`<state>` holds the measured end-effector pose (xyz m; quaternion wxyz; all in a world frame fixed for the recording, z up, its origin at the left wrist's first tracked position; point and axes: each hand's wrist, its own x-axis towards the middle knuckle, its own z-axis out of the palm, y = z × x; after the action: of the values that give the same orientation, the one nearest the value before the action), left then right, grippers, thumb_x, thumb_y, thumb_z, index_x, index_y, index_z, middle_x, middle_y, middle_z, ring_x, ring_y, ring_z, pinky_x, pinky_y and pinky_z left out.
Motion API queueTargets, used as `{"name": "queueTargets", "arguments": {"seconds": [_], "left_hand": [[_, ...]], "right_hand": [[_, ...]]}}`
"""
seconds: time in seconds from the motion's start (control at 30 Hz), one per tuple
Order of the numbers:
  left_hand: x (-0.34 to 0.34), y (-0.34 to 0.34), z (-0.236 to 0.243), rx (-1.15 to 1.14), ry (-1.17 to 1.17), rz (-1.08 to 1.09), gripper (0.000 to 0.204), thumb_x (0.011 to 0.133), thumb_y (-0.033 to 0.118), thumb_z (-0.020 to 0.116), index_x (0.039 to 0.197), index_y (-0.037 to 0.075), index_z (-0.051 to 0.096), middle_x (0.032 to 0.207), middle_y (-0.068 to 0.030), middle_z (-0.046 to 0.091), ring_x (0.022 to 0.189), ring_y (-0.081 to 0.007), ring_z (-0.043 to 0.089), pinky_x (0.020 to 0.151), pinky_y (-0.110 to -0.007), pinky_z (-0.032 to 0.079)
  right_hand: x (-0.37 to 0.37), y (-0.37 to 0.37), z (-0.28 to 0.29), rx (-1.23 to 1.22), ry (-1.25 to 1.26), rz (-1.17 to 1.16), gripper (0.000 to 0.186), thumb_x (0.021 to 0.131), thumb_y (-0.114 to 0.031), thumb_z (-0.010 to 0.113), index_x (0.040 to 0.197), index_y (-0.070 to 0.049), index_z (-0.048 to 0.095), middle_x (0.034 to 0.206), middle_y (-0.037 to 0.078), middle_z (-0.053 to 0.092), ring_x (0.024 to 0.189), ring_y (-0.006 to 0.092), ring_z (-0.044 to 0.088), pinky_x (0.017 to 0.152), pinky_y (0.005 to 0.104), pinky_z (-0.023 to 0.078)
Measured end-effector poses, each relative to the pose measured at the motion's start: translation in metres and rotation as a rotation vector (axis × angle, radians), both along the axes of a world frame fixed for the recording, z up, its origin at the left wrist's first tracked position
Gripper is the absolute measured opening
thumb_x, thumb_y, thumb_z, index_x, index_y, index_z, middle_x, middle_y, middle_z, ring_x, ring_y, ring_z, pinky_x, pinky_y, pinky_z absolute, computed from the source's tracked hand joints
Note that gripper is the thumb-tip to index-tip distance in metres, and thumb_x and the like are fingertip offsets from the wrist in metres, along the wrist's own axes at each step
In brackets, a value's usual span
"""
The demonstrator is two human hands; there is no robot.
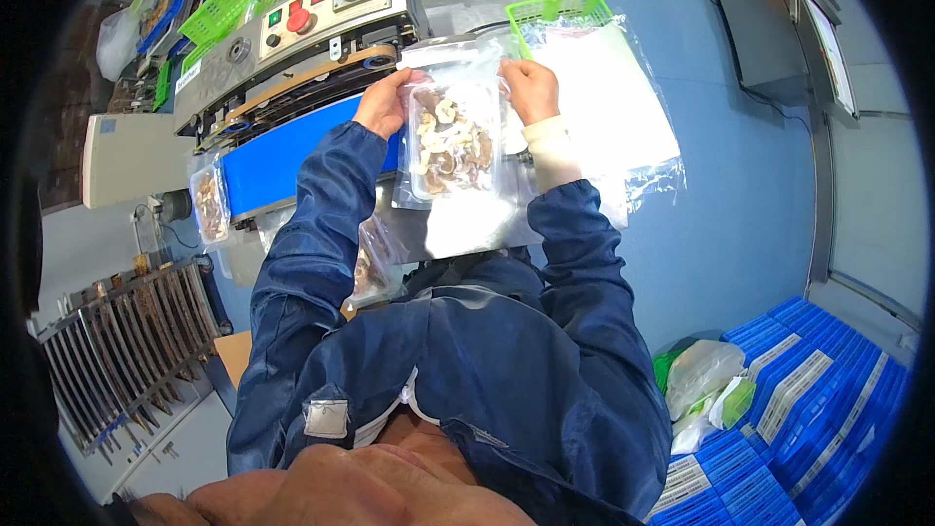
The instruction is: The person repeatedly picks up clear plastic bags containing mixed dried food items, places them on a conveyor belt, and then collects them from the other side. They stack the processed bags on the table and periodically transfer stacks into a cardboard box.
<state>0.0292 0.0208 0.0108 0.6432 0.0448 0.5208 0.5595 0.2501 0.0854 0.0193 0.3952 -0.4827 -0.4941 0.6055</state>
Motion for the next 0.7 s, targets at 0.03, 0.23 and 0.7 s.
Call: {"name": "queueTargets", "arguments": {"seconds": [0.03, 0.23, 0.7], "left_hand": [[-0.002, 0.000, 0.001, 0.004, -0.003, 0.000, 0.025, 0.092, 0.016, 0.042, 0.098, -0.004, 0.055, 0.095, -0.0146, 0.061, 0.088, -0.0250, 0.059, 0.080, -0.042, 0.050], [-0.010, -0.003, 0.006, 0.003, 0.000, 0.022, 0.027, 0.094, 0.019, 0.041, 0.101, -0.004, 0.053, 0.098, -0.0139, 0.059, 0.090, -0.0251, 0.058, 0.081, -0.042, 0.050], [-0.033, -0.019, 0.003, 0.002, 0.114, 0.078, 0.027, 0.094, 0.019, 0.040, 0.100, -0.002, 0.055, 0.094, -0.0134, 0.061, 0.086, -0.0216, 0.059, 0.077, -0.034, 0.049]], "right_hand": [[-0.003, 0.002, -0.001, 0.002, -0.005, 0.007, 0.023, 0.082, -0.019, 0.059, 0.074, 0.002, 0.064, 0.060, 0.003, 0.057, 0.051, 0.0080, 0.050, 0.047, 0.0207, 0.039], [-0.015, 0.011, 0.001, 0.003, -0.040, 0.043, 0.022, 0.082, -0.018, 0.059, 0.074, 0.002, 0.065, 0.059, 0.004, 0.058, 0.050, 0.0083, 0.050, 0.047, 0.0211, 0.038], [-0.044, 0.014, 0.000, 0.012, -0.211, 0.113, 0.024, 0.081, -0.020, 0.060, 0.073, 0.002, 0.066, 0.060, 0.006, 0.061, 0.047, 0.0099, 0.052, 0.046, 0.0229, 0.042]]}}
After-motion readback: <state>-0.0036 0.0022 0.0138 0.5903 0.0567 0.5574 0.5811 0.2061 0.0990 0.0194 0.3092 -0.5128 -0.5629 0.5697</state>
